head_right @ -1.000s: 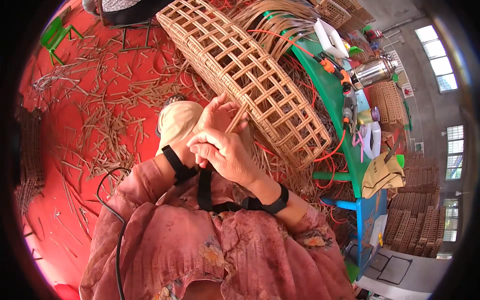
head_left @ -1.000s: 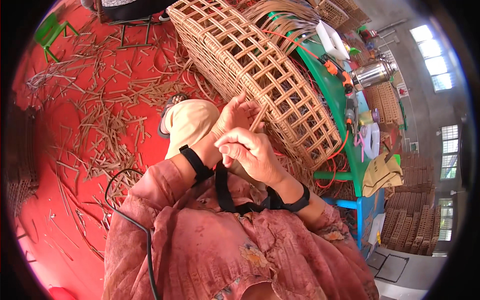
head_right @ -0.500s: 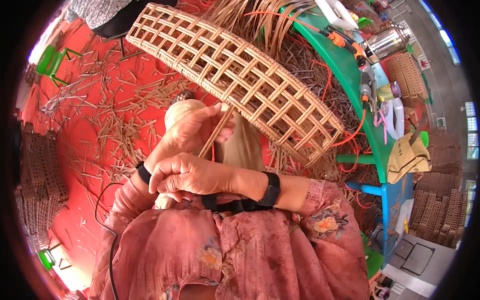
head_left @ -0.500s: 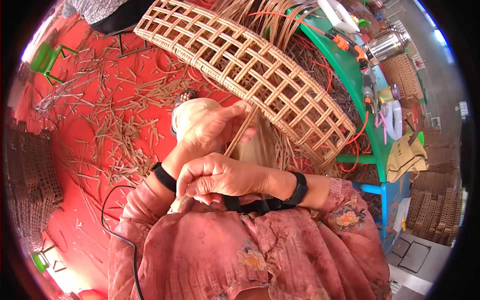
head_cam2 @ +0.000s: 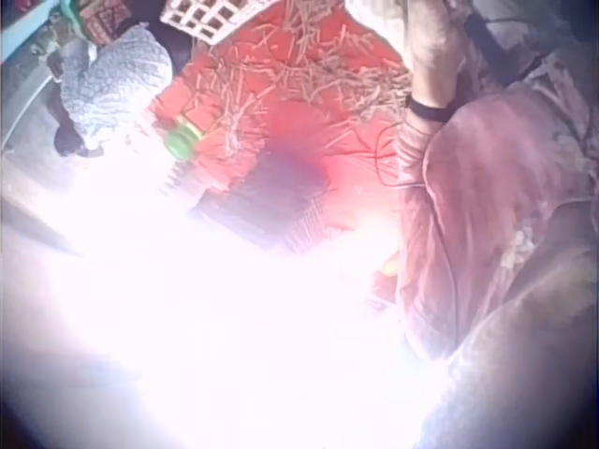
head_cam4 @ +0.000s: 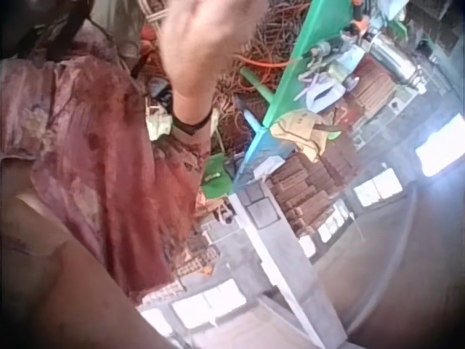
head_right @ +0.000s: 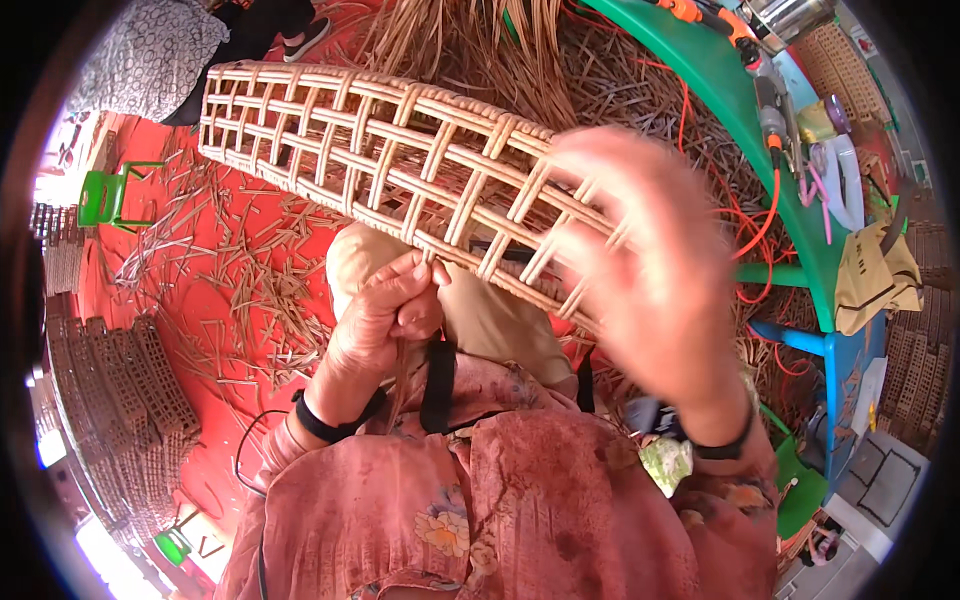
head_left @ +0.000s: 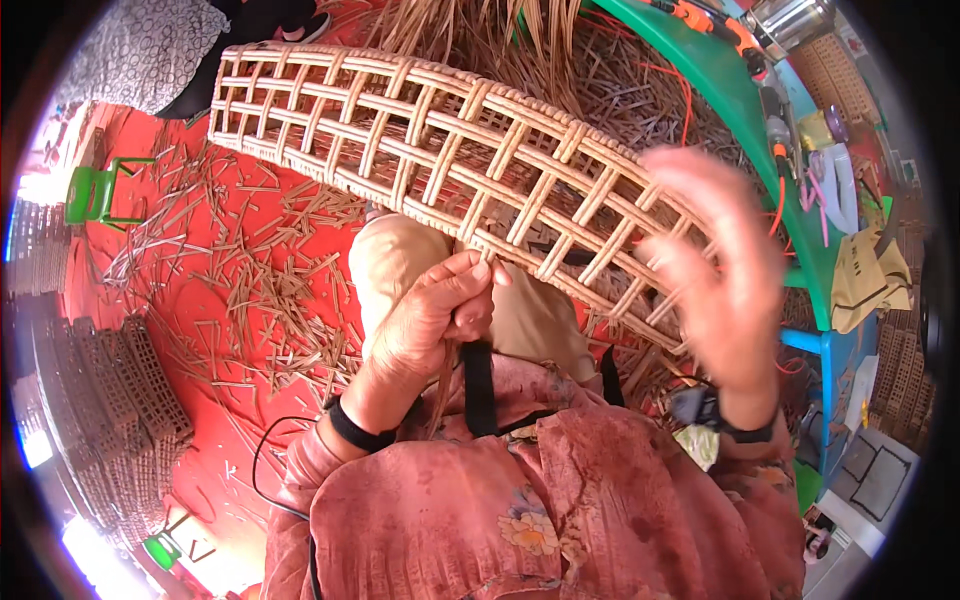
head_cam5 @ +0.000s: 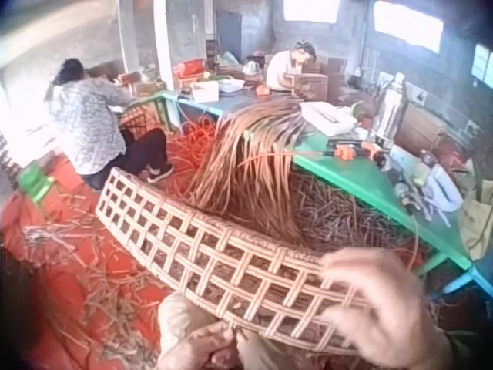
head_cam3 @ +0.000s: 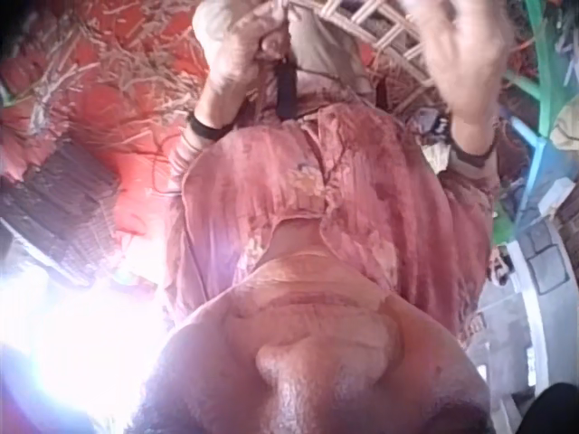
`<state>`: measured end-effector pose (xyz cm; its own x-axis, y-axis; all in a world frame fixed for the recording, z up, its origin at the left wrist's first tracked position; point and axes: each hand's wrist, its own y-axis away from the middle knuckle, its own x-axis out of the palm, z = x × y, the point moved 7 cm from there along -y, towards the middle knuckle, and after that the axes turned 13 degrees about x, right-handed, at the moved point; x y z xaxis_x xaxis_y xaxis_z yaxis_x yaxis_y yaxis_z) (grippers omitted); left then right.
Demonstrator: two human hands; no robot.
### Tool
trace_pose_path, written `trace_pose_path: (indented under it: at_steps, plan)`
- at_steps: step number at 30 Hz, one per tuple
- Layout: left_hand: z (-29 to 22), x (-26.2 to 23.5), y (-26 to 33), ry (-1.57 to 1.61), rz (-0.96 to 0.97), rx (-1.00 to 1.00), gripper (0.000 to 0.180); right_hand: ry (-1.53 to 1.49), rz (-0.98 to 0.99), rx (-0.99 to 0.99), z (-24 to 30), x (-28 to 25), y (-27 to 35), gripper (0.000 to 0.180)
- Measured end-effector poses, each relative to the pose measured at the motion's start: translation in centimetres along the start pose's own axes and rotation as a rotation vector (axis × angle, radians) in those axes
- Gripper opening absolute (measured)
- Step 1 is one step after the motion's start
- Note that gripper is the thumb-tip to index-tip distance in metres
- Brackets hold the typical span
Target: Weaving bamboo or wicker strips onto a furniture frame to complete its structure.
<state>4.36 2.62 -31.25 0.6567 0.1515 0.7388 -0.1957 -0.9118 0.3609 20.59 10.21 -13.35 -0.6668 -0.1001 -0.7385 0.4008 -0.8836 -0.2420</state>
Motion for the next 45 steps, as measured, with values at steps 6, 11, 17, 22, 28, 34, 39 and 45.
trace_pose_path:
  at_steps: [6,11,17,22,28,34,39,45]
  plan:
    - [0.1,1.1,-0.5,-0.16,-0.048,0.04,0.023,0.18,-0.032,0.339,-9.3,-2.3,0.2,0.032]
    - [-0.5,1.2,0.1,-0.301,-0.035,0.034,0.021,0.322,0.053,0.36,-8.7,-0.7,-0.2,0.041]
    - [-0.8,1.1,1.2,-0.369,-0.014,0.106,0.021,0.321,0.141,0.537,-9.5,0.1,0.1,0.049]
    - [-1.4,1.7,1.7,-0.387,-0.013,0.23,0.022,0.283,0.091,0.517,-9.1,0.2,0.3,0.05]
    - [-3.7,4.4,0.4,-0.38,0.055,0.243,0.023,0.292,0.077,0.593,-10.4,-2.0,-1.0,0.052]
    - [-4.7,4.8,-4.3,-0.595,0.161,0.366,0.033,0.259,0.047,0.579,-14.2,-4.2,-4.2,0.056]
    - [-3.6,5.5,-8.0,-0.511,0.166,0.395,0.03,0.268,-0.017,0.514,-15.8,-5.0,-5.4,0.052]
    - [-3.0,5.2,-9.4,-0.426,0.106,0.367,0.027,0.546,-0.236,0.141,-8.8,-4.9,-4.5,0.029]
